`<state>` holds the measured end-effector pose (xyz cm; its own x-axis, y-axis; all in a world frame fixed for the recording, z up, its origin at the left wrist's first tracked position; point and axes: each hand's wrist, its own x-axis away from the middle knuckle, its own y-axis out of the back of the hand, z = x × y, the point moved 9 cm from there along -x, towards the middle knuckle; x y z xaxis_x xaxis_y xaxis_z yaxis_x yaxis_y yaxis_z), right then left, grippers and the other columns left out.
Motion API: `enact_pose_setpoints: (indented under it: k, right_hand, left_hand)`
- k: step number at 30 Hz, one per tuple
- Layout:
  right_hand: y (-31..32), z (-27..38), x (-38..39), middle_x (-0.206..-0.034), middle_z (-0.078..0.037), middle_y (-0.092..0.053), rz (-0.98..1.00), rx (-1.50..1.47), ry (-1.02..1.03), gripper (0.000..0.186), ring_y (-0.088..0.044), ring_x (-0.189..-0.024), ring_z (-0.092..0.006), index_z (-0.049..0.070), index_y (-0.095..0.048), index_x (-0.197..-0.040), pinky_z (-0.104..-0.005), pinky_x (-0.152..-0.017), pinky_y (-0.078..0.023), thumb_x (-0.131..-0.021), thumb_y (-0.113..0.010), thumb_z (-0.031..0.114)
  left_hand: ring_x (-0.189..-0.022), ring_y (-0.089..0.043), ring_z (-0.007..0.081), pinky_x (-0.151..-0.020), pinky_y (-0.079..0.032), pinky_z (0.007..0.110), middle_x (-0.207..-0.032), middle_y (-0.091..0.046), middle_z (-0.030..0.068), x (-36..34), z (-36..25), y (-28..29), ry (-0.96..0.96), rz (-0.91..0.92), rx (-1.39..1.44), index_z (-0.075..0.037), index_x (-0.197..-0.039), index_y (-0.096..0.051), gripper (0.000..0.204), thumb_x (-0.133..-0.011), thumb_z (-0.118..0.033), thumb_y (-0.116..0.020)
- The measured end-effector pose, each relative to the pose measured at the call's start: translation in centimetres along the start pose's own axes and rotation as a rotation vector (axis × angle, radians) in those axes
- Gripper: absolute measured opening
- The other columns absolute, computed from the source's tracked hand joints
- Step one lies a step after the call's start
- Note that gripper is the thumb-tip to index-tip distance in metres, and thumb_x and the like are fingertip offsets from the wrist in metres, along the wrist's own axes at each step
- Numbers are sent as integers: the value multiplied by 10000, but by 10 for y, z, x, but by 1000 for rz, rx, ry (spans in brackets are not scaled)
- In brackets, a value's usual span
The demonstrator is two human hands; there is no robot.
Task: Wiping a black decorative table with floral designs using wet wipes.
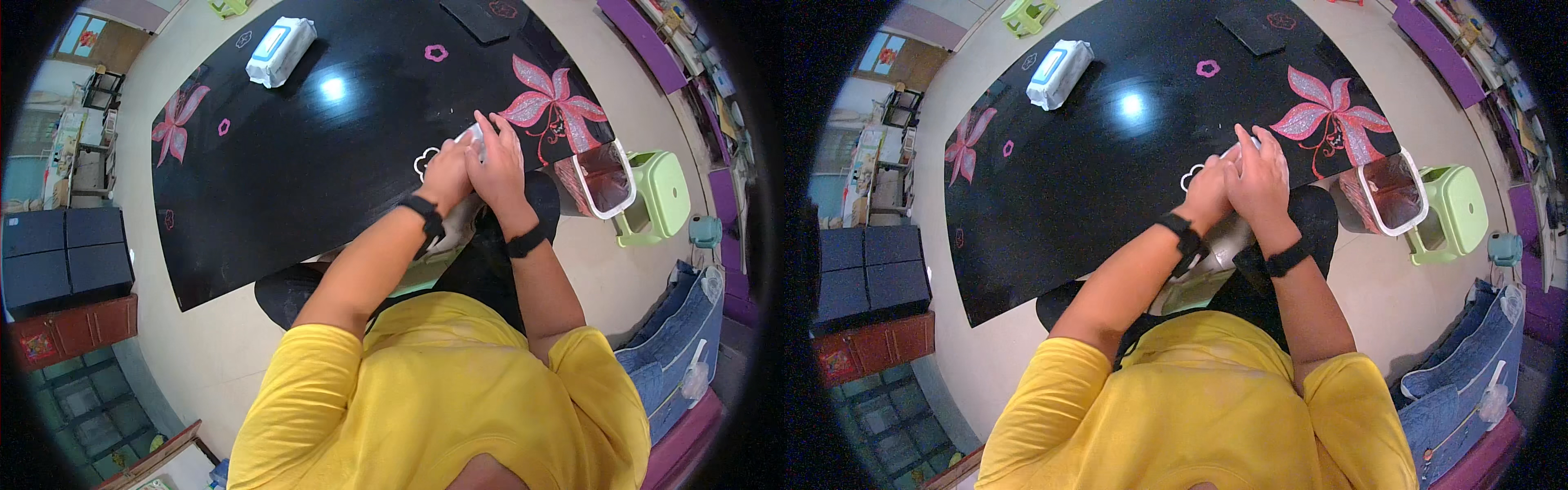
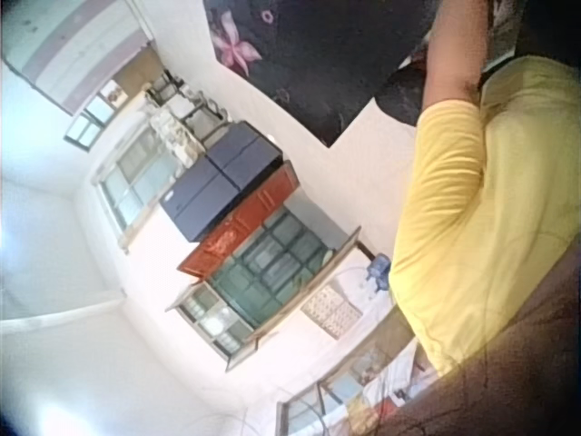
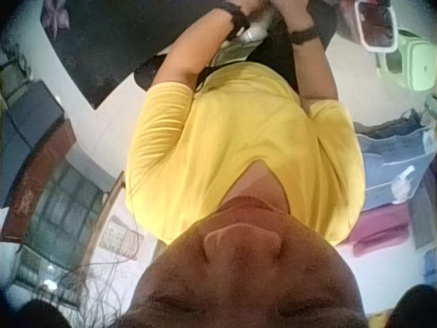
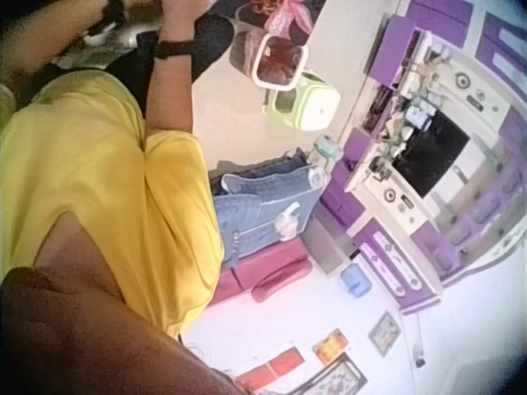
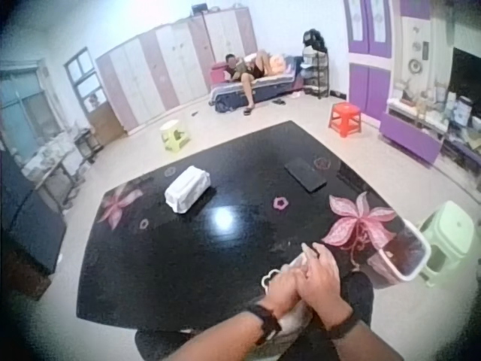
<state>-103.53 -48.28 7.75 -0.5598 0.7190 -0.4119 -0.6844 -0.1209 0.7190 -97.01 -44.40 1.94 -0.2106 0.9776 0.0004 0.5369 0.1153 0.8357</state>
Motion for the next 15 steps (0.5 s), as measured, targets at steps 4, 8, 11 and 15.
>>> enact_pose_setpoints:
  k: [4,8,11,15]
  right_hand:
    - [15,5,-2,-1278,-206,-476,-39,-6,24,534,-458,-1190,-378,86,-507,-1294,-457,-1003,-370,-778,-619,160]
    - [8,3,3,-1282,-206,-470,0,-12,-3,525,-453,-1195,-375,80,-510,-1288,-452,-1008,-368,-781,-623,162]
    - [-12,14,4,-1282,-203,-469,80,-38,9,528,-448,-1202,-370,78,-507,-1289,-447,-1015,-364,-780,-627,155]
    - [-33,20,12,-1282,-190,-467,166,-51,12,536,-429,-1228,-359,86,-505,-1293,-443,-1032,-348,-778,-643,141]
  left_hand:
    - [-958,-620,359,-829,-502,415,-1126,-623,203,-4,31,41,-224,-407,131,-33,-1177,-582,423,-780,66,-475]
    - [-826,-651,265,-778,-486,328,-921,-671,201,70,118,134,47,-595,281,28,-1055,-617,298,-841,88,-418]
    - [-1015,-620,355,-882,-474,352,-1101,-632,233,164,231,170,275,-729,64,18,-1111,-613,388,-782,104,-426]
    - [-912,-601,393,-796,-494,442,-1129,-612,226,191,239,149,648,-498,-157,-10,-1164,-585,323,-871,-34,-451]
